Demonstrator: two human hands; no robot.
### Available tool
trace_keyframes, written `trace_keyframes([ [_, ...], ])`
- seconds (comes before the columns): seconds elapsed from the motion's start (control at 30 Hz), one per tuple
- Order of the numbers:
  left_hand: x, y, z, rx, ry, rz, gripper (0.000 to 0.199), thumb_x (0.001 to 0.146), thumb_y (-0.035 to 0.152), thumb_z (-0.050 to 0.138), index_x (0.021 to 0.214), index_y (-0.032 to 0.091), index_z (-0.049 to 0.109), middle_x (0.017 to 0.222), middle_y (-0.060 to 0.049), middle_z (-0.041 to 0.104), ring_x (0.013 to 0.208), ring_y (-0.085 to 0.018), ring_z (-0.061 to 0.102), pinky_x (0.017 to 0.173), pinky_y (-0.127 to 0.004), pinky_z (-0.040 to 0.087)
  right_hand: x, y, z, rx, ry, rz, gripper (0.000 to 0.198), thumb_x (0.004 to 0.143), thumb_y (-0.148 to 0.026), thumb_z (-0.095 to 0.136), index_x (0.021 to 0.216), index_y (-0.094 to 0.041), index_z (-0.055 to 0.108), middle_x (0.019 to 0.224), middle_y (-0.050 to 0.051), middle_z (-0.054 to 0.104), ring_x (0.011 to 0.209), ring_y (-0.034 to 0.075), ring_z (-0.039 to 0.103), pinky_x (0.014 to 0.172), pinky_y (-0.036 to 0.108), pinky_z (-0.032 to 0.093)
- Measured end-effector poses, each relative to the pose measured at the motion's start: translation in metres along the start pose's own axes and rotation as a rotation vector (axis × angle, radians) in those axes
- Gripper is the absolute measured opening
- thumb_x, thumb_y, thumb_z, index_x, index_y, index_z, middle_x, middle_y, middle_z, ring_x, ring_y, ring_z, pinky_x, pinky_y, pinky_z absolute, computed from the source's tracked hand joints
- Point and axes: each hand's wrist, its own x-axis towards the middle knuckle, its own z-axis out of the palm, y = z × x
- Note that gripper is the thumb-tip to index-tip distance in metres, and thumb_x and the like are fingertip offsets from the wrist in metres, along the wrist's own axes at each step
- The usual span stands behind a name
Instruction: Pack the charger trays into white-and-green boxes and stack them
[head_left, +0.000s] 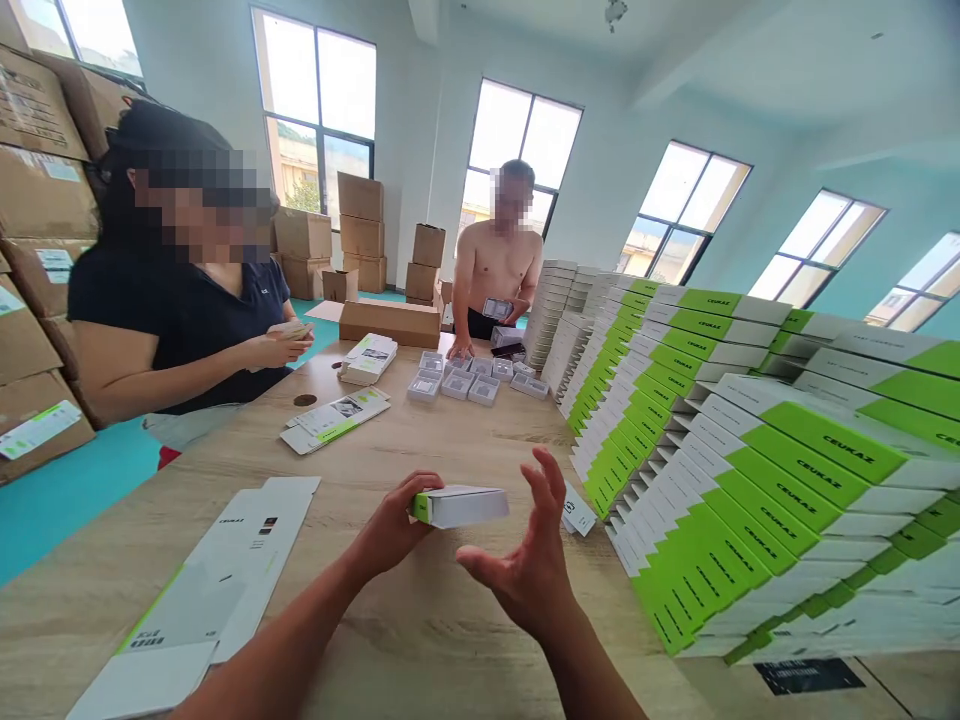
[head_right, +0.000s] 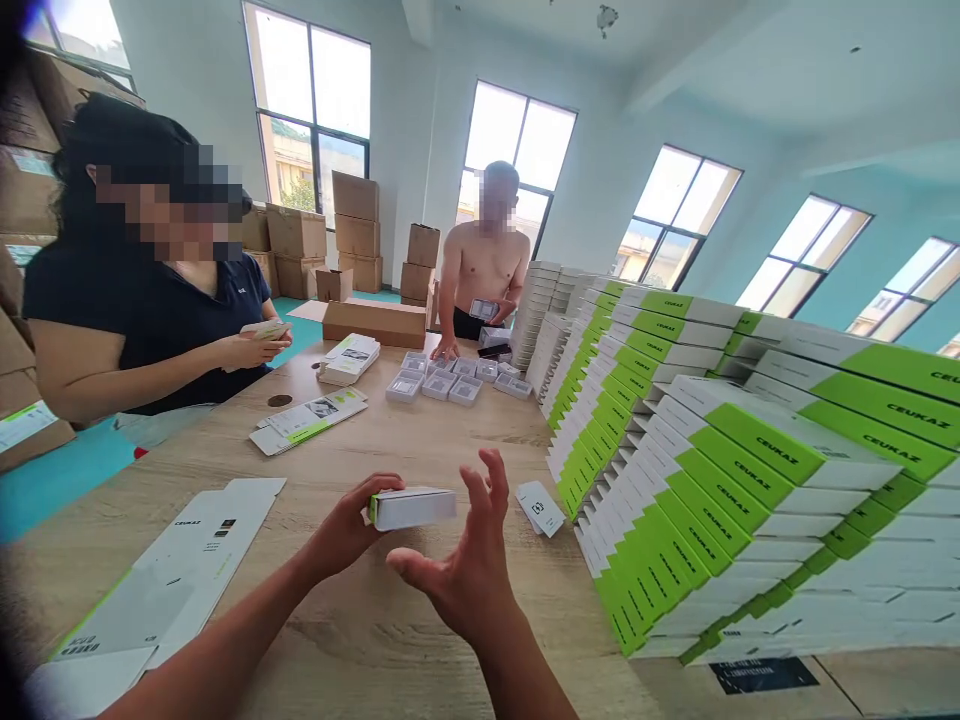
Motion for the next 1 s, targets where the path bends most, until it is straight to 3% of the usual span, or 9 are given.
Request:
trace_keyframes([
  [0.1,-0.009,0.034,0.015,-0.12,-0.182,-0.06,0.036,0.087,0.029,0.073,0.12,0.019,0.066,0.106,-0.006,0.077,0.096,-0.025,0.073,0.081,-0.036,0.061,-0.012,0.01,-0.017,0.096,-0.056,0.053,0.074,0.095,-0.037,0.069,0.156,-0.033,0.025,0.161,0.014,0.038,0.145,0.032,0.046,0.111,0.055,0.049],
  [0.2,-0.03,0.064,0.031,-0.268,-0.282,-0.143,0.049,0.084,0.03,0.079,0.128,0.022,0.06,0.116,-0.007,0.076,0.106,-0.027,0.071,0.089,-0.037,0.059,-0.039,0.014,-0.038,0.204,-0.037,0.144,0.067,0.093,-0.034,0.073,0.149,-0.034,0.036,0.135,0.011,0.065,0.114,0.025,0.07,0.089,0.039,0.062],
  [0.37,-0.099,0.073,0.054,-0.269,-0.022,-0.083,0.069,0.09,0.027,0.076,0.148,0.037,0.041,0.13,-0.008,0.069,0.115,-0.023,0.07,0.102,-0.038,0.057,-0.086,0.003,-0.05,0.458,0.31,0.293,0.059,0.072,-0.046,0.092,0.117,-0.031,0.057,0.101,0.002,0.072,0.083,0.018,0.073,0.066,0.025,0.061],
  [0.47,-0.142,0.063,0.066,-0.23,0.059,-0.042,0.068,0.096,0.027,0.07,0.152,0.045,0.036,0.138,-0.007,0.065,0.116,-0.023,0.071,0.098,-0.036,0.061,-0.105,-0.002,-0.042,0.452,0.284,0.288,0.051,0.068,-0.05,0.093,0.103,-0.026,0.064,0.098,0.004,0.073,0.083,0.018,0.075,0.066,0.024,0.061],
  [0.57,-0.169,0.051,0.075,-0.165,0.117,-0.044,0.064,0.099,0.03,0.065,0.153,0.046,0.034,0.142,-0.008,0.063,0.12,-0.024,0.07,0.097,-0.037,0.063,-0.12,0.0,-0.028,0.517,0.199,0.292,0.06,0.073,-0.053,0.09,0.119,-0.028,0.061,0.107,0.008,0.075,0.09,0.02,0.077,0.072,0.027,0.064],
  [0.67,-0.174,0.044,0.074,-0.108,0.101,-0.022,0.06,0.104,0.033,0.057,0.155,0.044,0.028,0.147,-0.013,0.059,0.125,-0.028,0.068,0.093,-0.04,0.066,-0.128,0.007,-0.017,0.524,0.137,0.24,0.051,0.086,-0.051,0.08,0.127,-0.03,0.057,0.118,0.011,0.074,0.101,0.022,0.077,0.079,0.03,0.066],
  [0.77,-0.165,0.047,0.059,0.02,0.048,0.033,0.057,0.105,0.031,0.052,0.155,0.042,0.029,0.147,-0.014,0.056,0.123,-0.027,0.069,0.088,-0.037,0.067,-0.124,0.014,-0.018,0.355,0.065,0.091,0.036,0.093,-0.043,0.074,0.124,-0.028,0.063,0.116,0.011,0.074,0.1,0.023,0.077,0.079,0.031,0.066],
  [0.9,-0.14,0.074,0.027,0.352,-0.077,0.228,0.043,0.101,0.026,0.057,0.143,0.035,0.048,0.132,-0.011,0.066,0.111,-0.024,0.073,0.088,-0.032,0.065,-0.105,0.014,-0.037,0.219,-0.111,-0.154,0.025,0.097,-0.032,0.067,0.121,-0.027,0.066,0.107,0.009,0.073,0.086,0.02,0.074,0.071,0.03,0.064],
  [1.0,-0.123,0.093,0.012,0.521,-0.14,0.351,0.029,0.102,0.024,0.055,0.13,0.029,0.059,0.124,-0.011,0.068,0.093,-0.019,0.074,0.081,-0.028,0.063,-0.095,0.009,-0.049,0.187,-0.176,-0.199,0.025,0.096,-0.019,0.061,0.119,-0.026,0.065,0.124,0.013,0.065,0.107,0.026,0.069,0.086,0.04,0.062],
])
